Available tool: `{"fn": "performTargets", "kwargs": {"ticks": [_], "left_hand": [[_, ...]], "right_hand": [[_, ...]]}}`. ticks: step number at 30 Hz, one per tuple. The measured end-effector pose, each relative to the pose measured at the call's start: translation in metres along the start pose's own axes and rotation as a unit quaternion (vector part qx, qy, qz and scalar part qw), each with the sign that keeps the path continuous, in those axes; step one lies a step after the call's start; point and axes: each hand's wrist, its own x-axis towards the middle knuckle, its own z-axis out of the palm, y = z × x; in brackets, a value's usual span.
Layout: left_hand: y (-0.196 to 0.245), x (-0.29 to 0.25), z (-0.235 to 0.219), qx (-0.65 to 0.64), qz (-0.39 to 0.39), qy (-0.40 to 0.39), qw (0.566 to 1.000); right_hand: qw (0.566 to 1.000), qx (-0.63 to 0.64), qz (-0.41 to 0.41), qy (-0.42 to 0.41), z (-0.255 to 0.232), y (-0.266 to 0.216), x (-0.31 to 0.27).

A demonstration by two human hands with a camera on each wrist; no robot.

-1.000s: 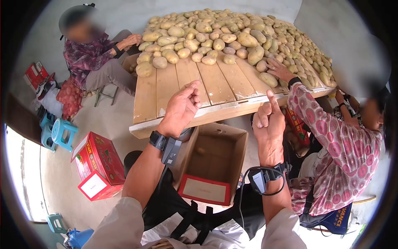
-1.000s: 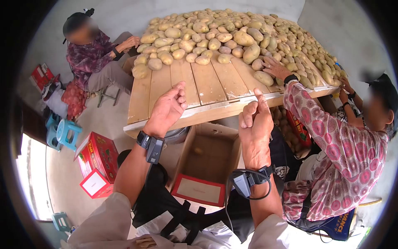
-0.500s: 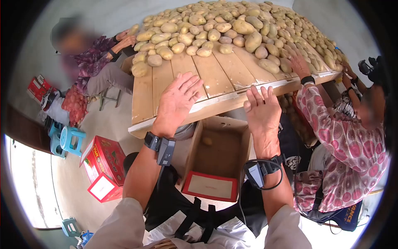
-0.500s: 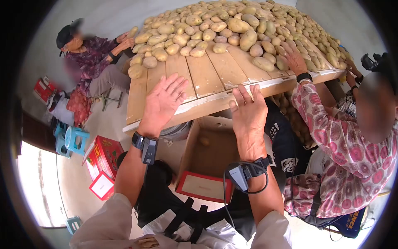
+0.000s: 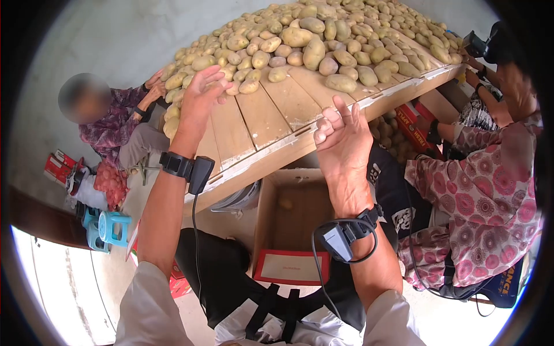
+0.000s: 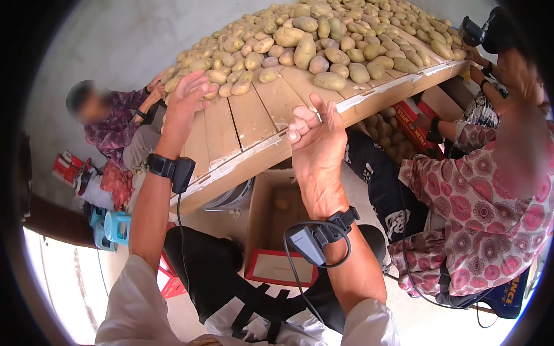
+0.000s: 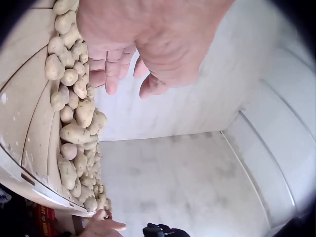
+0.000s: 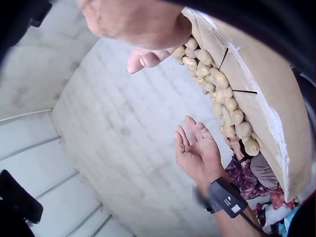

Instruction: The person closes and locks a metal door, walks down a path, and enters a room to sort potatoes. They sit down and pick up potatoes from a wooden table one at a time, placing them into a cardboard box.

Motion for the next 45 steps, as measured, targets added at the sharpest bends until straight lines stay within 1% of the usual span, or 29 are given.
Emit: {"fn": "performTargets", "kwargs": {"ticks": [1, 2, 3, 5, 7, 9, 11, 13, 14, 16, 17, 19, 22, 23, 24, 25, 26, 28, 30, 32, 33, 35, 36, 38, 39, 41, 43, 44, 45], "left_hand": [[-0.008, 0.009, -0.002, -0.005, 0.008, 0.004, 1.000], [-0.022, 0.017, -0.004, 0.110, -0.016, -0.033, 0.993], [-0.038, 0.026, -0.006, 0.224, -0.041, -0.067, 0.971], [-0.081, 0.039, -0.012, 0.246, -0.059, -0.077, 0.964], [-0.098, 0.050, -0.015, 0.269, -0.081, -0.092, 0.955], [-0.114, 0.064, -0.017, 0.306, -0.052, -0.108, 0.944], [-0.114, 0.078, -0.012, 0.323, -0.048, -0.115, 0.938], [-0.110, 0.090, -0.009, 0.391, -0.036, -0.145, 0.908], [-0.110, 0.095, -0.006, 0.387, -0.040, -0.145, 0.910], [-0.111, 0.103, 0.003, 0.432, -0.030, -0.169, 0.886], [-0.111, 0.104, 0.007, 0.426, -0.031, -0.171, 0.888], [-0.116, 0.110, 0.014, 0.481, 0.022, -0.169, 0.860], [-0.149, 0.128, 0.016, 0.543, 0.048, -0.149, 0.825], [-0.155, 0.132, 0.015, 0.528, 0.070, -0.150, 0.833], [-0.149, 0.128, 0.020, 0.525, 0.071, -0.154, 0.834], [-0.144, 0.128, 0.024, 0.525, 0.070, -0.152, 0.835], [-0.142, 0.129, 0.029, 0.520, 0.072, -0.159, 0.836], [-0.141, 0.130, 0.027, 0.554, 0.089, -0.154, 0.813], [-0.144, 0.131, 0.027, 0.562, 0.096, -0.162, 0.805], [-0.147, 0.131, 0.026, 0.565, 0.114, -0.144, 0.804], [-0.151, 0.131, 0.024, 0.567, 0.115, -0.148, 0.802], [-0.160, 0.133, 0.019, 0.543, 0.161, -0.181, 0.804], [-0.157, 0.131, 0.017, 0.552, 0.159, -0.174, 0.800], [-0.141, 0.121, 0.023, 0.536, 0.113, -0.228, 0.805], [-0.136, 0.113, 0.026, 0.531, 0.095, -0.230, 0.810], [-0.130, 0.100, 0.030, 0.536, 0.075, -0.230, 0.809], [-0.128, 0.082, 0.030, 0.487, 0.112, -0.231, 0.835], [-0.124, 0.071, 0.028, 0.494, 0.101, -0.236, 0.830], [-0.114, 0.063, 0.026, 0.422, 0.084, -0.232, 0.872]], "right_hand": [[1.000, 0.001, 0.009, 0.000, -0.004, 0.001, 0.001], [1.000, 0.000, 0.018, 0.001, -0.006, 0.001, 0.002], [1.000, -0.010, 0.019, 0.005, -0.005, 0.002, 0.002], [0.999, -0.024, 0.022, 0.002, -0.004, 0.003, 0.004], [0.999, -0.034, 0.028, 0.004, -0.004, 0.004, 0.003], [0.999, -0.041, 0.033, 0.004, -0.003, 0.005, 0.004], [0.998, -0.047, 0.037, 0.003, -0.007, 0.007, 0.006], [0.998, -0.048, 0.050, 0.004, -0.008, 0.008, 0.006], [0.998, -0.044, 0.053, -0.001, -0.009, 0.007, 0.007], [0.997, -0.048, 0.058, 0.001, -0.013, 0.007, 0.009], [0.997, -0.046, 0.060, 0.000, -0.014, 0.007, 0.011], [0.997, -0.033, 0.068, -0.005, -0.016, 0.007, 0.013], [0.997, -0.007, 0.069, -0.028, -0.021, 0.001, 0.014], [0.999, 0.003, 0.048, -0.022, -0.019, -0.002, 0.014], [0.999, 0.017, 0.031, -0.019, -0.012, -0.006, 0.013], [1.000, 0.001, -0.014, 0.016, -0.002, -0.012, 0.013], [1.000, -0.001, -0.020, 0.022, 0.002, -0.019, 0.014], [0.991, 0.017, -0.076, 0.109, 0.009, -0.027, 0.015], [0.987, 0.030, -0.072, 0.140, 0.006, -0.028, 0.013], [0.999, -0.014, -0.005, 0.041, -0.015, -0.025, 0.012], [0.997, -0.046, -0.003, 0.064, -0.007, -0.020, 0.006], [0.993, -0.083, 0.033, 0.077, -0.012, -0.015, 0.002], [0.990, -0.093, 0.047, 0.093, -0.007, -0.014, -0.002], [0.988, -0.097, 0.043, 0.108, 0.000, -0.017, -0.004], [0.991, -0.104, 0.031, 0.073, -0.005, -0.018, -0.003], [0.992, -0.096, 0.015, 0.082, 0.001, -0.021, -0.004], [0.992, -0.084, 0.007, 0.096, 0.004, -0.021, -0.003], [0.991, -0.079, 0.008, 0.105, 0.005, -0.020, -0.003], [0.991, -0.082, 0.003, 0.105, 0.005, -0.020, -0.003]]}}
